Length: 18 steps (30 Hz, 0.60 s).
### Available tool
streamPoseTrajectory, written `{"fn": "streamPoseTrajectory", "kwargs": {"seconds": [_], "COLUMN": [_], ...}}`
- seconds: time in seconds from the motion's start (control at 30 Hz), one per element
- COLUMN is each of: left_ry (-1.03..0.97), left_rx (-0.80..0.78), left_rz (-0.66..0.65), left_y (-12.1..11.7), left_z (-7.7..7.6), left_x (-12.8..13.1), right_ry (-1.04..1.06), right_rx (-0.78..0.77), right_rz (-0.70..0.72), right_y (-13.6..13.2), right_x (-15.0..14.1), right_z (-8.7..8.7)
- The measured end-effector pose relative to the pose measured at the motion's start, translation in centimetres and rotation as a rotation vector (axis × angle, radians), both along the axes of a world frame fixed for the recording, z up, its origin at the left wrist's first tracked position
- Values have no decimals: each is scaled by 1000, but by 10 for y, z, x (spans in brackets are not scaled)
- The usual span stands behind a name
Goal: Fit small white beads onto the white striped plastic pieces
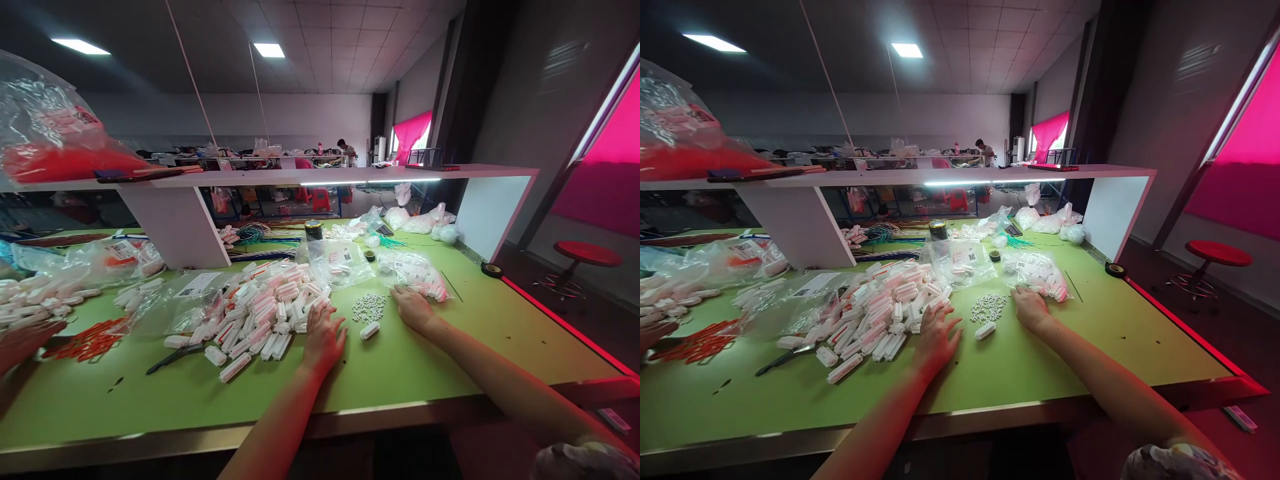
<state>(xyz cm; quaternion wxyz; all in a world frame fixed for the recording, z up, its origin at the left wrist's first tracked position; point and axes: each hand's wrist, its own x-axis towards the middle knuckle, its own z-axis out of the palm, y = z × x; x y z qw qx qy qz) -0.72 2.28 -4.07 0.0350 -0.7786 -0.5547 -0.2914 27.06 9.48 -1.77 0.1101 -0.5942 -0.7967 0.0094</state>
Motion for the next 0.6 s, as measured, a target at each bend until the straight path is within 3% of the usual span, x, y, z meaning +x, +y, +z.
{"fn": "streamPoseTrajectory", "kwargs": {"seconds": [0.2,0.47,0.6], "left_ry": [-6,-143,-230], "left_rx": [66,66,-4], "left_rz": [-31,-108,-139], "left_y": [-1,-1,-9], "left_z": [-2,-2,5], "left_x": [-1,2,10], "right_ry": [128,328,395], "right_rx": [24,130,178], "right_rz": [104,327,355], "right_y": [27,11,12], "right_x": [-7,-10,-8], "right_z": [-16,-31,-37]}}
